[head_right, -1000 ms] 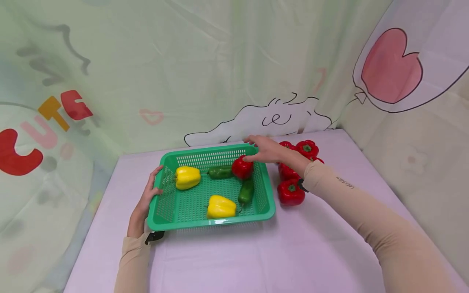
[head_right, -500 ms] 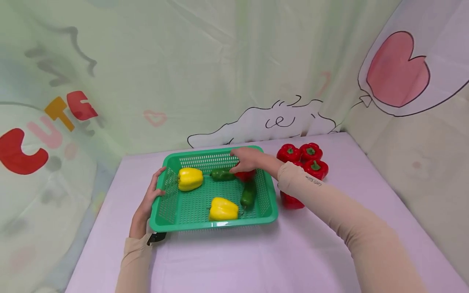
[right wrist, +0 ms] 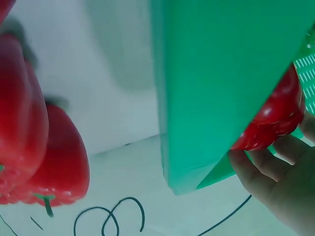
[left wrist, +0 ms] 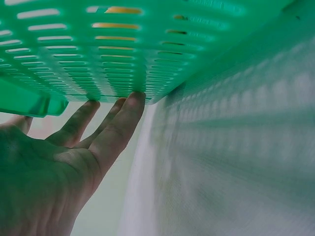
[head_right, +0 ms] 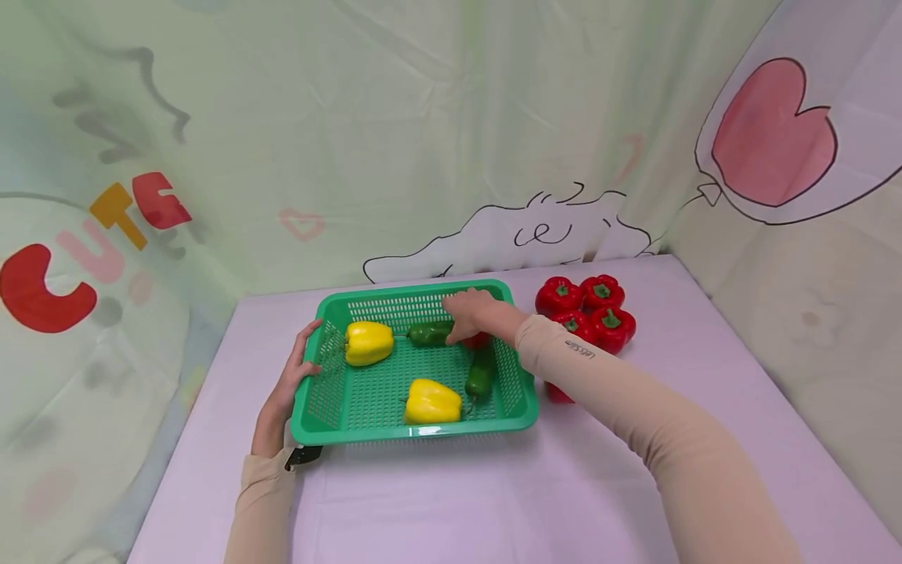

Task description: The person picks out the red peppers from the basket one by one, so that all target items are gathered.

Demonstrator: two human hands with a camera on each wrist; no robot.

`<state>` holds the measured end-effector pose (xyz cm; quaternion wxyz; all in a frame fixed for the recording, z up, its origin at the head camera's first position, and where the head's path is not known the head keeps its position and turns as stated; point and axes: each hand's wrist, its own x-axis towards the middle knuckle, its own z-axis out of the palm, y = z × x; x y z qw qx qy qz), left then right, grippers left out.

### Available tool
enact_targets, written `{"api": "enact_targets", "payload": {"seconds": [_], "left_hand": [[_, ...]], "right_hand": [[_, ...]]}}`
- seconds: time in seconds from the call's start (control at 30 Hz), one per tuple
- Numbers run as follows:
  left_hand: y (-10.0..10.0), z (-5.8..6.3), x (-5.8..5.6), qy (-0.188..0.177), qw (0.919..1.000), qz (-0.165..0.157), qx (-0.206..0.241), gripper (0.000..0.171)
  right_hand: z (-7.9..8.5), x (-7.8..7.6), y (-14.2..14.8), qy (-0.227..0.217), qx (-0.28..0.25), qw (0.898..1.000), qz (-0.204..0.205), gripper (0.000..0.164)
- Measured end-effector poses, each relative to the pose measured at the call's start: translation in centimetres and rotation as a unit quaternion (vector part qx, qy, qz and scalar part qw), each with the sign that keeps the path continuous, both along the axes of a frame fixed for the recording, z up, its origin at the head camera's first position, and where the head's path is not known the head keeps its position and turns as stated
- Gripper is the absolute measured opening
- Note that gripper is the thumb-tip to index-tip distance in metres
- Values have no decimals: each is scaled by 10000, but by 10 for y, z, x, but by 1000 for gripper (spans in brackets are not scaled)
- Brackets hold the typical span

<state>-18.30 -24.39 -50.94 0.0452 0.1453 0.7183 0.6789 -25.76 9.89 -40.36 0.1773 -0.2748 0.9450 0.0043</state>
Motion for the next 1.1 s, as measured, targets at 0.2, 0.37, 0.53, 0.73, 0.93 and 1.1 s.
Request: {"api": "enact_targets", "payload": {"seconds": [0.2, 0.37, 0.53, 0.73, 0.93, 1.1], "left_hand": [[0, 0, -1, -1, 10000, -35, -33, 83], [0, -1, 0, -8, 10000, -27, -88, 83], [1, 0, 1, 8, 9999, 4, -112, 82], [1, 0, 2, 11, 10000, 6, -94, 82], [1, 1, 1, 41, 10000, -17, -76, 82], [1, 1, 2, 73, 9999, -11, -77, 82]], "right_hand": [[-4, 6, -2, 243, 597, 9979, 70, 78], [-12, 8, -1, 471, 980, 9936, 295, 83], [-18, 11, 1, 905, 1356, 9847, 616, 78], [-18, 12, 5, 1187, 1551, 9760, 964, 74], [-10, 11, 13, 1077, 785, 9868, 916, 81], [-1, 12, 19, 767, -82, 9941, 757, 77]]}}
